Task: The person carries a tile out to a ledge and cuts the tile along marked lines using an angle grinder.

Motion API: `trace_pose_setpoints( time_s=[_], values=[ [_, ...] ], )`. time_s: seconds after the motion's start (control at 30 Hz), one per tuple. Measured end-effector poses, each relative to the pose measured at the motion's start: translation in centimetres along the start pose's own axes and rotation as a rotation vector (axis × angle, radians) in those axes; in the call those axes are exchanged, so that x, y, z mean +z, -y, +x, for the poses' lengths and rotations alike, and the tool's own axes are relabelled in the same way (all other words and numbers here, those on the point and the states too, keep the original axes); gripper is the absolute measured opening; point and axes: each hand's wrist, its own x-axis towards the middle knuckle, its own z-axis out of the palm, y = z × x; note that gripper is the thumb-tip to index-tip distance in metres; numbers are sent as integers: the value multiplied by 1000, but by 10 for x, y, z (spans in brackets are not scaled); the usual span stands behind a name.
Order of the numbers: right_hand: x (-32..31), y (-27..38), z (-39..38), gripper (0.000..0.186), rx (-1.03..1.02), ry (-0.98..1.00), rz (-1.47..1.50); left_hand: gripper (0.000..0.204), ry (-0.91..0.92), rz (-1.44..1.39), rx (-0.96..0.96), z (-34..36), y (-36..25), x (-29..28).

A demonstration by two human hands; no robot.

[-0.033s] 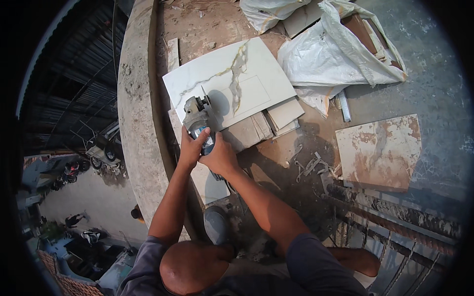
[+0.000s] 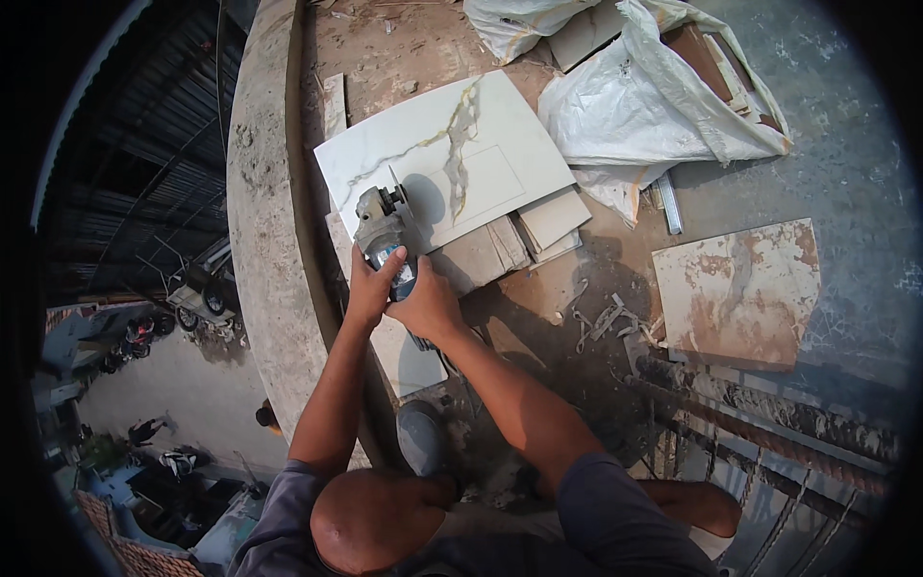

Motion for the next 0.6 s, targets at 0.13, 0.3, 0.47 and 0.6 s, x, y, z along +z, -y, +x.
trace_pose_setpoints(
  time_s=[0.13, 0.3, 0.47, 0.6],
  values=[
    [-1, 4, -2, 68, 17, -22, 9, 68, -2, -28, -7, -1, -1, 1],
    [-3, 3, -1, 70, 43, -8, 18, 64, -5, 18, -14, 3, 0, -2],
    [-2, -3, 0, 72, 49, -2, 11, 61, -2, -1, -21, 2, 1, 0],
    [-6, 3, -3, 71, 73, 39, 18, 59, -12, -6, -32, 0, 2, -1]
  ],
)
